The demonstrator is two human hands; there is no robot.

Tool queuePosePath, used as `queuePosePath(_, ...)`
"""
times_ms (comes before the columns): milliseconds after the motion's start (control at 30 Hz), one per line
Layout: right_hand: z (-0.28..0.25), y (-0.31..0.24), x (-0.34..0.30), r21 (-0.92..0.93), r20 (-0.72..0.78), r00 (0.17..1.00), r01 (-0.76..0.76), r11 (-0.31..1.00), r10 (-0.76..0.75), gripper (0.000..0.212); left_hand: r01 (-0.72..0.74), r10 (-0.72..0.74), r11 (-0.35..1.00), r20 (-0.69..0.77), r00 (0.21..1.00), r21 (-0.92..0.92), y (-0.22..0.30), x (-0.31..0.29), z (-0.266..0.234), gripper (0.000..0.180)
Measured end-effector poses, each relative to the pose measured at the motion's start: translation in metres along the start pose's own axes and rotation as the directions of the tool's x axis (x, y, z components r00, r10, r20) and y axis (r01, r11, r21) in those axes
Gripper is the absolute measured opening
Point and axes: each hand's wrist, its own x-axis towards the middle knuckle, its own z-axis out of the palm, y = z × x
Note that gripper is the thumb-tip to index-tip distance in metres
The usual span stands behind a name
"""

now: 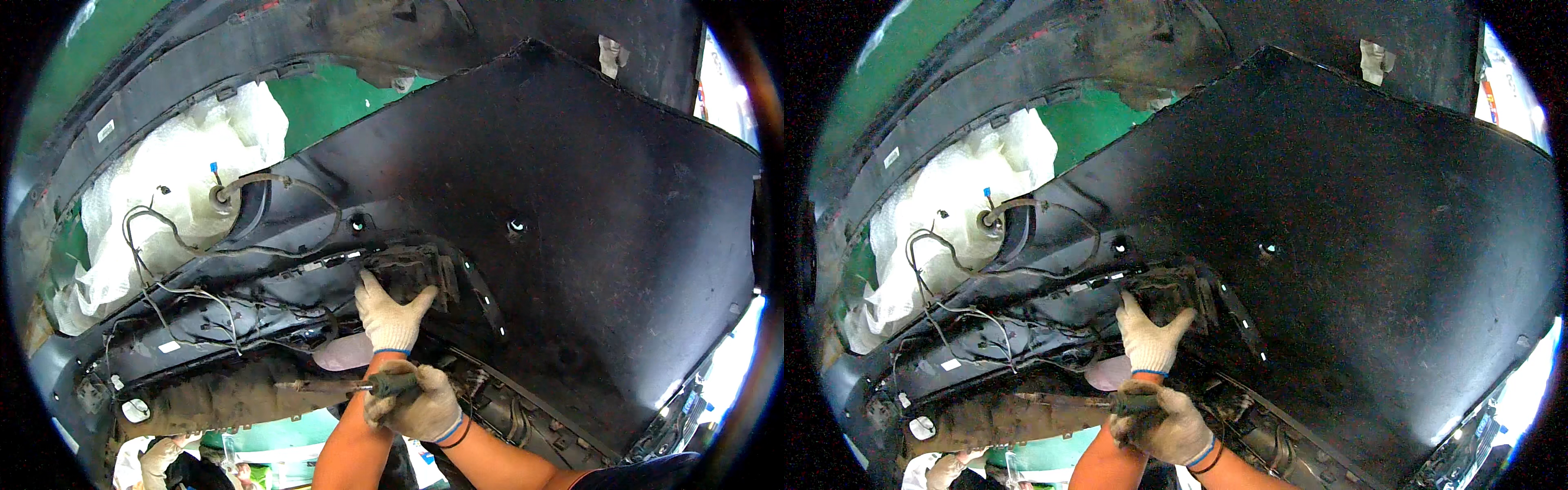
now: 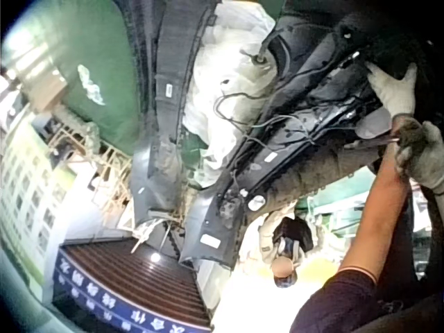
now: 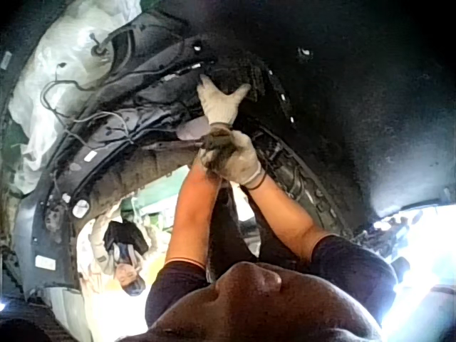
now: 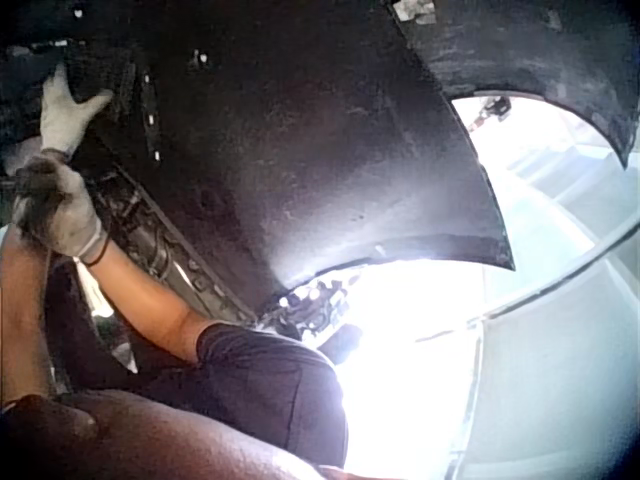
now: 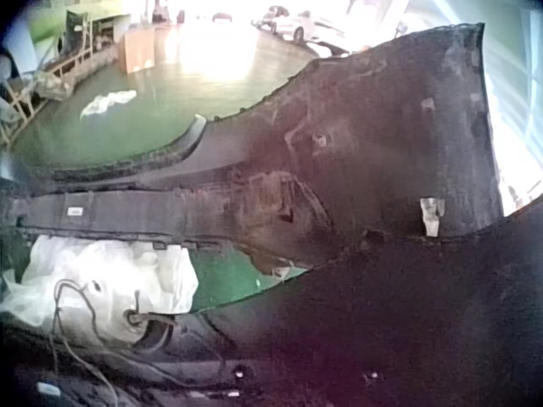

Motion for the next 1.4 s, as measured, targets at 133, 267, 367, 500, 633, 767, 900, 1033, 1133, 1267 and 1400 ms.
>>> queuePosePath(133, 0.001, -0.002, 0.0, -0.017, -0.015, 1.0, 0.004, 1.0, -0.004, 0.065, -0.06, 0.061, 0.998, -0.027, 0.998, 0.031, -0.004, 0.0, 0.004, 0.137)
queuePosePath(267, 0.006, -0.005, 0.001, -0.014, -0.012, 1.0, -0.014, 1.0, 0.014, 0.063, -0.048, 0.048, 0.999, 0.003, 0.999, -0.016, -0.006, 0.0, 0.003, 0.141)
queuePosePath(367, 0.003, -0.006, 0.001, -0.001, -0.003, 1.0, -0.028, 1.0, 0.028, 0.064, -0.026, 0.026, 0.999, 0.02, 0.999, -0.025, -0.004, -0.001, 0.002, 0.141)
queuePosePath(500, 0.005, -0.002, 0.001, 0.065, -0.011, 1.0, -0.021, 0.998, 0.021, 0.069, -0.022, 0.023, 0.999, -0.005, 1.0, 0.047, -0.002, -0.001, 0.004, 0.14)
queuePosePath(633, -0.004, 0.001, 0.0, 0.104, -0.02, 1.0, -0.007, 0.995, 0.01, 0.07, -0.049, 0.05, 0.998, -0.005, 0.999, 0.031, -0.006, 0.001, 0.0, 0.137)
queuePosePath(767, -0.009, -0.002, -0.003, -0.013, -0.103, 0.995, -0.006, 1.0, 0.004, 0.061, -0.029, 0.03, 0.999, -0.007, 1.0, 0.018, -0.002, -0.002, -0.004, 0.14)
queuePosePath(900, -0.006, -0.003, 0.003, -0.028, -0.008, 0.999, -0.035, 0.999, 0.034, 0.061, -0.039, 0.039, 0.999, 0.001, 0.999, 0.014, 0.0, -0.001, -0.004, 0.14)
queuePosePath(1033, -0.005, -0.006, -0.001, -0.021, -0.096, 0.994, -0.056, 0.998, 0.053, 0.061, -0.025, 0.025, 1.0, 0.012, 1.0, -0.002, 0.0, 0.0, -0.003, 0.14)
queuePosePath(1133, 0.003, -0.001, 0.003, 0.052, -0.051, 0.998, -0.024, 0.998, 0.027, 0.063, -0.013, 0.013, 1.0, 0.02, 1.0, 0.012, 0.004, -0.001, -0.005, 0.14)
queuePosePath(1267, -0.002, -0.005, 0.005, -0.014, 0.027, 0.998, -0.049, 0.999, 0.05, 0.062, -0.007, 0.007, 1.0, 0.018, 1.0, 0.01, 0.002, -0.002, -0.005, 0.14)
queuePosePath(1400, -0.004, -0.003, 0.001, 0.02, -0.025, 0.999, -0.02, 1.0, 0.021, 0.062, -0.006, 0.006, 1.0, 0.03, 1.0, 0.012, 0.003, -0.001, -0.006, 0.14)
